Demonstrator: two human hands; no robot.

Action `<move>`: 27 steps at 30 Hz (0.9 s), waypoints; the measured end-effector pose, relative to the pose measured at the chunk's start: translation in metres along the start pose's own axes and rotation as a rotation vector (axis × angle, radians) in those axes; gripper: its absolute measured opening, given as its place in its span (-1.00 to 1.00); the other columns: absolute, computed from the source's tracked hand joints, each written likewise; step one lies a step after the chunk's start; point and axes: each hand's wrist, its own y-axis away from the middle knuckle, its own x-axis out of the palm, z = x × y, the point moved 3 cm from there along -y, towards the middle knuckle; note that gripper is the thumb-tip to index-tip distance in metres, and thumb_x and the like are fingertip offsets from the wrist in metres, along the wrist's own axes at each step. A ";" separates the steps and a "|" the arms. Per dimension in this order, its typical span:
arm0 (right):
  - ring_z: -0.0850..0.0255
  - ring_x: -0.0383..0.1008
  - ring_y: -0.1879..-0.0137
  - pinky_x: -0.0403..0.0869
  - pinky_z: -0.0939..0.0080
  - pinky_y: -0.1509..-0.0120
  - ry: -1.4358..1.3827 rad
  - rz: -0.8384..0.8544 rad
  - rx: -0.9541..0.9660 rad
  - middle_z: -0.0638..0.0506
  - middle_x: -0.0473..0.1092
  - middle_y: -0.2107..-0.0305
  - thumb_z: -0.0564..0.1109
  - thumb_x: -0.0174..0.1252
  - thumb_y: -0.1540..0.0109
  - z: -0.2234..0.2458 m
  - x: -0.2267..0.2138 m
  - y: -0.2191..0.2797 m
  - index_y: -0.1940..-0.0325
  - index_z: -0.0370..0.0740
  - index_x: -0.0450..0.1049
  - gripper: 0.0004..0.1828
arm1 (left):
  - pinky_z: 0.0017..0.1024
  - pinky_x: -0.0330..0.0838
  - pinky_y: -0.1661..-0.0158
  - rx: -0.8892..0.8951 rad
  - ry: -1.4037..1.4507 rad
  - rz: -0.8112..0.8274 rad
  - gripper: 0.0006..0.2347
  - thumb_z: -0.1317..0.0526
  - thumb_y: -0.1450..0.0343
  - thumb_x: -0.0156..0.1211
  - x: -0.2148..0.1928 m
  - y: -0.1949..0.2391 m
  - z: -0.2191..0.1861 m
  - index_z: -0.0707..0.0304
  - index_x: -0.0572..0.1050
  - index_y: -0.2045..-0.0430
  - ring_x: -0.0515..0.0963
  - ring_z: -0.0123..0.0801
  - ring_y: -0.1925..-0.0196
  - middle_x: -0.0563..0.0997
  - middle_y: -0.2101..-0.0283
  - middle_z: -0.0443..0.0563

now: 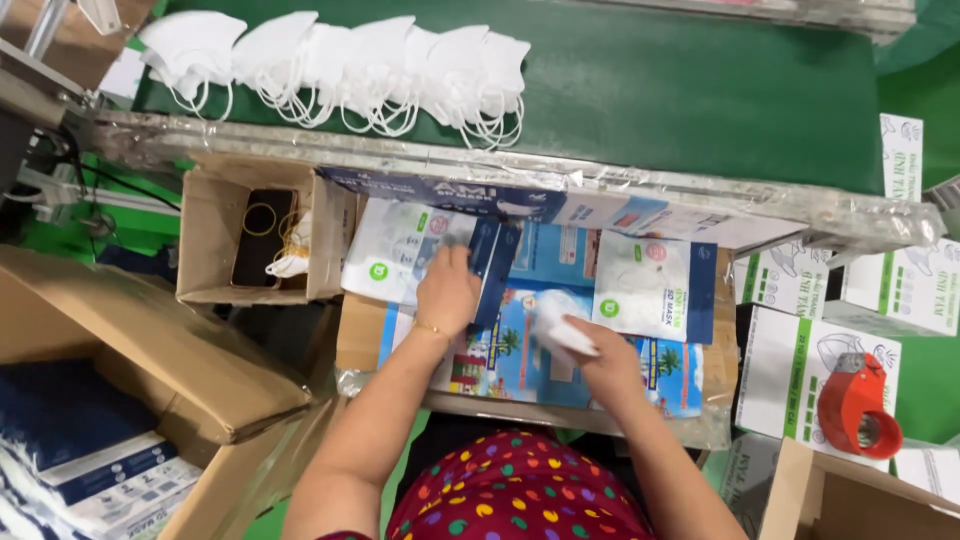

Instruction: Packaging face masks from a conveyor belt into small bags and then into larger boxes.

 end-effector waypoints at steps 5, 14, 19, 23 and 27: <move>0.10 0.54 0.12 0.44 0.06 0.08 0.546 -0.012 -0.533 0.08 0.59 0.30 -0.21 0.43 0.18 0.026 0.009 0.014 0.04 -0.03 0.62 -0.41 | -0.11 0.44 0.24 -0.105 0.255 -0.036 -0.86 0.23 -0.37 0.28 0.002 -0.001 0.022 0.32 0.51 0.40 0.56 0.05 0.25 0.56 0.33 0.18; 0.30 0.58 0.12 0.52 0.25 0.00 -0.186 0.015 -0.066 0.08 0.58 0.22 -0.24 0.32 -0.02 -0.008 0.014 -0.024 -0.10 -0.19 0.53 -0.47 | -0.22 0.39 0.32 0.294 0.557 -0.043 -0.86 0.25 -0.29 0.37 -0.021 0.050 -0.062 0.28 0.50 0.51 0.51 -0.05 0.35 0.49 0.43 0.10; 0.33 0.53 0.17 0.52 0.23 0.05 0.158 -0.295 -0.079 0.06 0.53 0.30 -0.18 0.38 -0.13 -0.004 0.002 -0.024 0.11 -0.25 0.61 -0.74 | -0.27 0.46 0.29 0.262 0.510 0.107 -0.90 0.29 -0.35 0.35 -0.011 0.058 -0.074 0.26 0.52 0.45 0.56 -0.11 0.34 0.53 0.39 0.06; 0.34 0.50 0.23 0.49 0.22 0.13 -0.367 0.173 0.051 0.05 0.54 0.34 -0.20 0.28 -0.17 -0.008 0.009 -0.015 0.06 -0.26 0.57 -0.75 | -0.32 0.50 0.22 -0.060 0.872 0.364 -0.87 0.27 -0.39 0.29 -0.016 0.046 -0.075 0.31 0.51 0.29 0.60 -0.13 0.25 0.58 0.29 0.05; 0.30 0.53 0.26 0.52 0.24 0.12 -0.024 0.233 0.001 0.02 0.58 0.39 -0.17 0.26 -0.22 -0.006 0.010 -0.002 0.07 -0.25 0.60 -0.78 | -0.25 0.42 -0.03 0.219 0.712 0.108 -0.79 0.23 -0.41 0.29 -0.051 0.019 -0.087 0.30 0.53 0.14 0.56 -0.09 0.02 0.57 0.08 0.07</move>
